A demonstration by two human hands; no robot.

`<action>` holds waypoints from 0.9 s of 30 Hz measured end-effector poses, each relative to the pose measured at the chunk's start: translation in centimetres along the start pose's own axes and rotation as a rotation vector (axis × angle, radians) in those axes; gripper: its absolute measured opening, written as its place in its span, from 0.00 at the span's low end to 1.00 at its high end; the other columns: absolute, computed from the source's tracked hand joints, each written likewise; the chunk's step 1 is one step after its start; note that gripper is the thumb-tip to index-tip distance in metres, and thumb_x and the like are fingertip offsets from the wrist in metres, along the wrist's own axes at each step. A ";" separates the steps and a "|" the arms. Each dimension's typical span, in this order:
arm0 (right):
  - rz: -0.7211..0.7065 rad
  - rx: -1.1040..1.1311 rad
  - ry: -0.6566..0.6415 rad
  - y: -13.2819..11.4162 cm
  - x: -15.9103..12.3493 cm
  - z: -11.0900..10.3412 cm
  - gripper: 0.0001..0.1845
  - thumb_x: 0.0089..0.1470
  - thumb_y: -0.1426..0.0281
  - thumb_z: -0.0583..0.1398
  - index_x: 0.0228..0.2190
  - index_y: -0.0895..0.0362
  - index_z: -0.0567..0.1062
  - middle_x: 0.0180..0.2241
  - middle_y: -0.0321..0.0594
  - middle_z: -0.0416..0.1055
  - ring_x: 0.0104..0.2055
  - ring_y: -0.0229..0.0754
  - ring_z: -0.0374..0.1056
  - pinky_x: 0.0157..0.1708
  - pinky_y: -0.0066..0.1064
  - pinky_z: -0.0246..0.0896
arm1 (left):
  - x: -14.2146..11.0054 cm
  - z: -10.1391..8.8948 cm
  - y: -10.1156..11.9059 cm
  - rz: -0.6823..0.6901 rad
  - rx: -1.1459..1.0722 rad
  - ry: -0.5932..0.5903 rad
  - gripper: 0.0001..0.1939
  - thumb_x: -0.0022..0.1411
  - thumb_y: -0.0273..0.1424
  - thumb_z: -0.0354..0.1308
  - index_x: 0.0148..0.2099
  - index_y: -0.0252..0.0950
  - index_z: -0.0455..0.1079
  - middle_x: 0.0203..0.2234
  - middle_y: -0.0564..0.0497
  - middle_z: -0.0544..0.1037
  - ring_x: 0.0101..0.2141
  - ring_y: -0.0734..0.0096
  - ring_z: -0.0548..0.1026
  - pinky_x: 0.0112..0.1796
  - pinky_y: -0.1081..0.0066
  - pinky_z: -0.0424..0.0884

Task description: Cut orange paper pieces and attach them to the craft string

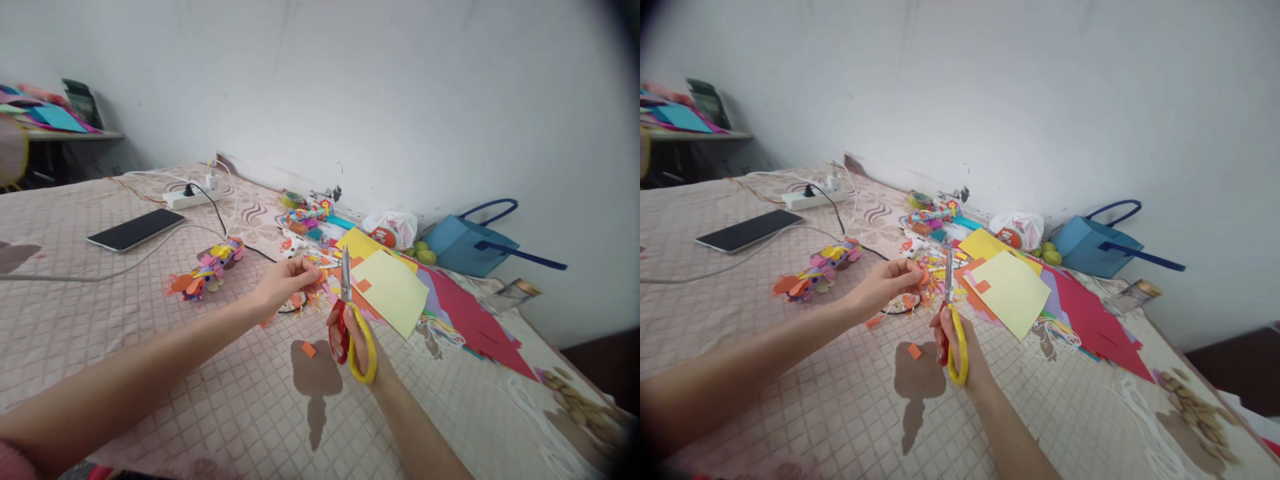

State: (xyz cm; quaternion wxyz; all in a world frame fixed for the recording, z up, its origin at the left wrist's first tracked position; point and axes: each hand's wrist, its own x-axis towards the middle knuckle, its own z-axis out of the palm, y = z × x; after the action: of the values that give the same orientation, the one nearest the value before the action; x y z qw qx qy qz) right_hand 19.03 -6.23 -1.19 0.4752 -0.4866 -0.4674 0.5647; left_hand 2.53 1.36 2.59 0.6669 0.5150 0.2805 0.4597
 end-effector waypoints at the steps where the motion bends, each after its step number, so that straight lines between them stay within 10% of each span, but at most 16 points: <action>1: -0.004 0.014 0.004 0.0 0.0 0.0 0.24 0.51 0.46 0.53 0.28 0.56 0.66 0.16 0.27 0.55 0.13 0.29 0.51 0.13 0.22 0.52 | 0.0 0.0 0.0 0.005 0.012 -0.008 0.13 0.51 0.35 0.63 0.30 0.32 0.66 0.25 0.53 0.73 0.26 0.78 0.71 0.32 0.74 0.67; 19: -0.143 -0.073 0.061 -0.7 0.5 -0.5 0.08 0.48 0.66 0.61 0.28 0.57 0.67 0.15 0.25 0.57 0.14 0.28 0.52 0.15 0.22 0.51 | -0.5 0.1 -1.9 0.050 0.463 -0.418 0.09 0.54 0.33 0.59 0.33 0.32 0.66 0.24 0.51 0.73 0.26 0.77 0.70 0.27 0.77 0.65; 27: -0.151 -0.075 0.186 -0.7 0.7 -0.2 0.11 0.44 0.68 0.62 0.27 0.56 0.65 0.19 0.26 0.60 0.14 0.28 0.53 0.13 0.21 0.51 | -0.5 0.5 -2.4 -0.061 0.379 -0.304 0.15 0.54 0.40 0.58 0.34 0.31 0.65 0.26 0.49 0.74 0.26 0.76 0.71 0.27 0.75 0.67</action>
State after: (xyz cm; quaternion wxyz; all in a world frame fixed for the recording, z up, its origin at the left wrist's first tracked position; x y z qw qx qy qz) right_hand 19.24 -5.41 -0.59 0.5390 -0.5178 -0.4774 0.4620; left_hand 3.53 0.62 0.42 0.6064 0.6856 0.2735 0.2956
